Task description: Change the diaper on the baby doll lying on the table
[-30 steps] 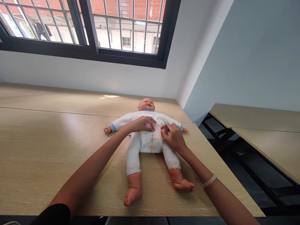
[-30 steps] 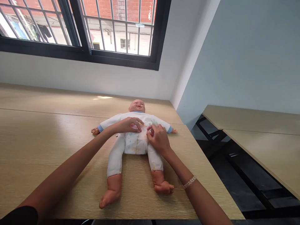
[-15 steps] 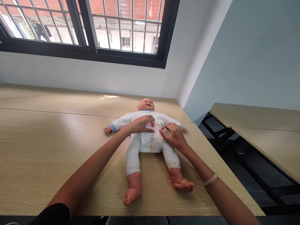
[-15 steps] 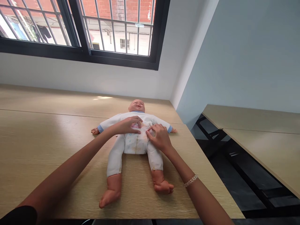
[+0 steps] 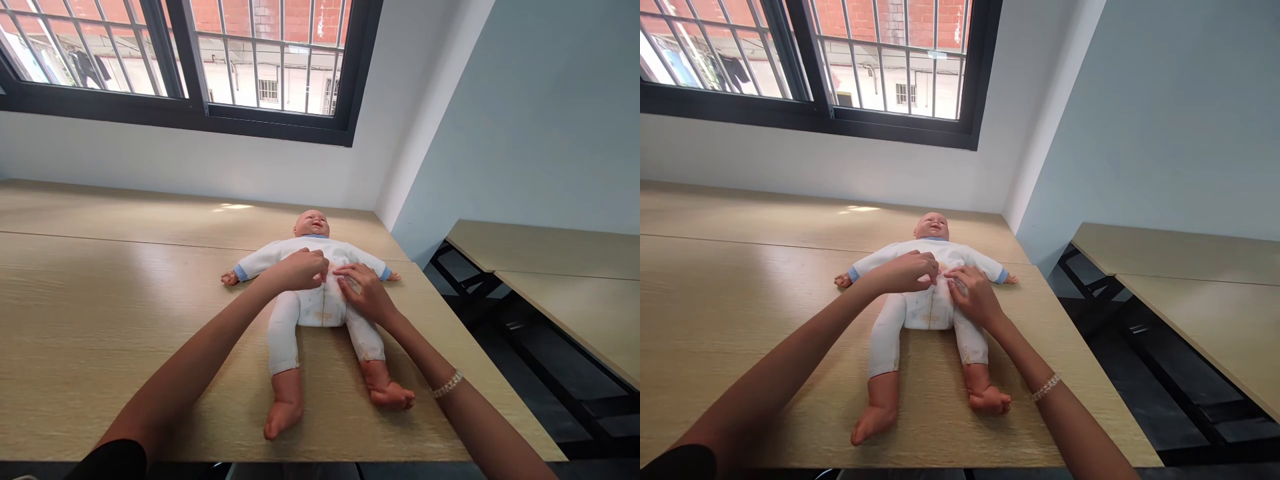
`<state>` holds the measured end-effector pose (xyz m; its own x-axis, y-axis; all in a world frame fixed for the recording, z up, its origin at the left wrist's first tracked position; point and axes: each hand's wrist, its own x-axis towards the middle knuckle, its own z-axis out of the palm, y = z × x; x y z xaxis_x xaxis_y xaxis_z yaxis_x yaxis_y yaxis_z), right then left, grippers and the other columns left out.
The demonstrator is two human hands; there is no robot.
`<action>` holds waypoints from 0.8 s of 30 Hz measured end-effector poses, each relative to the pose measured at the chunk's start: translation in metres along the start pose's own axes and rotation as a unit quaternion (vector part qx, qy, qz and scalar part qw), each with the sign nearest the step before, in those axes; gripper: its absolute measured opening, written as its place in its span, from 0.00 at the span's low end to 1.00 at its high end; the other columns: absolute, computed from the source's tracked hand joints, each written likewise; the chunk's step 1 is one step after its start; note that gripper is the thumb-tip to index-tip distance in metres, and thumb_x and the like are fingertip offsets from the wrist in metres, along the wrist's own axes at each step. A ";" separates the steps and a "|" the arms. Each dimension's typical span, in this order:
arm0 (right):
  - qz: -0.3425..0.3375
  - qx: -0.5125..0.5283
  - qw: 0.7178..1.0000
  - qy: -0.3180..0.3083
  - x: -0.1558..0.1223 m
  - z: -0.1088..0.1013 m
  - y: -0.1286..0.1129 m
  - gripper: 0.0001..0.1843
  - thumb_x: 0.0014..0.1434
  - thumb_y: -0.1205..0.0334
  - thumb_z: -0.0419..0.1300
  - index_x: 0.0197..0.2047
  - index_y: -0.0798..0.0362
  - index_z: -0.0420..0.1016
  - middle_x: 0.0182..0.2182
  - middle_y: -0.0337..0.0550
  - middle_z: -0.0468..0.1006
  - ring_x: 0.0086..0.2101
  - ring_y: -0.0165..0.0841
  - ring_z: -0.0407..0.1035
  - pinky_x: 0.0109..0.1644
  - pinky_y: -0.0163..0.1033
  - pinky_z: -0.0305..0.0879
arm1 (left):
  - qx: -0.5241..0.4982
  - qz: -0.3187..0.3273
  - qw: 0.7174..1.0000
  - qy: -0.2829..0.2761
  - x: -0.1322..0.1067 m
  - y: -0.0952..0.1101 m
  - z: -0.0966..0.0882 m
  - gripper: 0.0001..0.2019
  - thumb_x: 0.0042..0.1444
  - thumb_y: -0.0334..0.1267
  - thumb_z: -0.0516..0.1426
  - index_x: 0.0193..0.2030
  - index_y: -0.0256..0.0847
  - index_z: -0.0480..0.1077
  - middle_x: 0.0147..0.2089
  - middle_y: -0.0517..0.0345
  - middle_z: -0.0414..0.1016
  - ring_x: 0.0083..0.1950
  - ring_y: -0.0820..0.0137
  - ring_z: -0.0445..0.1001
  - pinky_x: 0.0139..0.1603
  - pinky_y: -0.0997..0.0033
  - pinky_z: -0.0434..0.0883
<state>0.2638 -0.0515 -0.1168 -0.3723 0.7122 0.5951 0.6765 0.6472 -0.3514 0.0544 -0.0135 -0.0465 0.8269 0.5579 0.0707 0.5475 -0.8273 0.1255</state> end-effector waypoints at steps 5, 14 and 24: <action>-0.019 -0.050 0.998 -0.042 -0.001 0.000 -0.009 0.14 0.68 0.62 0.50 0.49 0.51 0.75 0.49 0.47 0.76 0.48 0.43 0.69 0.50 0.50 0.60 | -0.091 -0.124 0.987 -0.035 -0.029 -0.043 -0.027 0.09 0.57 0.34 0.54 0.40 0.40 0.75 0.45 0.54 0.79 0.44 0.65 0.75 0.43 0.71 0.67; -0.013 -0.053 0.997 -0.055 -0.001 0.001 -0.011 0.15 0.69 0.61 0.48 0.50 0.53 0.74 0.49 0.50 0.75 0.48 0.43 0.68 0.53 0.51 0.61 | -0.227 -0.315 0.895 -0.219 -0.028 -0.073 0.012 0.08 0.49 0.35 0.57 0.37 0.37 0.68 0.26 0.52 0.77 0.29 0.64 0.78 0.29 0.72 0.73; 0.008 0.028 0.999 -0.026 -0.002 0.006 -0.003 0.11 0.67 0.62 0.51 0.46 0.52 0.73 0.46 0.49 0.75 0.48 0.43 0.68 0.55 0.52 0.63 | -0.391 -0.246 0.880 -0.113 -0.033 -0.093 0.030 0.12 0.50 0.44 0.58 0.38 0.42 0.64 0.27 0.61 0.70 0.28 0.69 0.75 0.27 0.74 0.73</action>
<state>0.2590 -0.0532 -0.1211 -0.3950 0.7355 0.5505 0.6468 0.6482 -0.4018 -0.0194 0.0430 -0.0905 0.5676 0.7353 -0.3703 0.6635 -0.1423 0.7345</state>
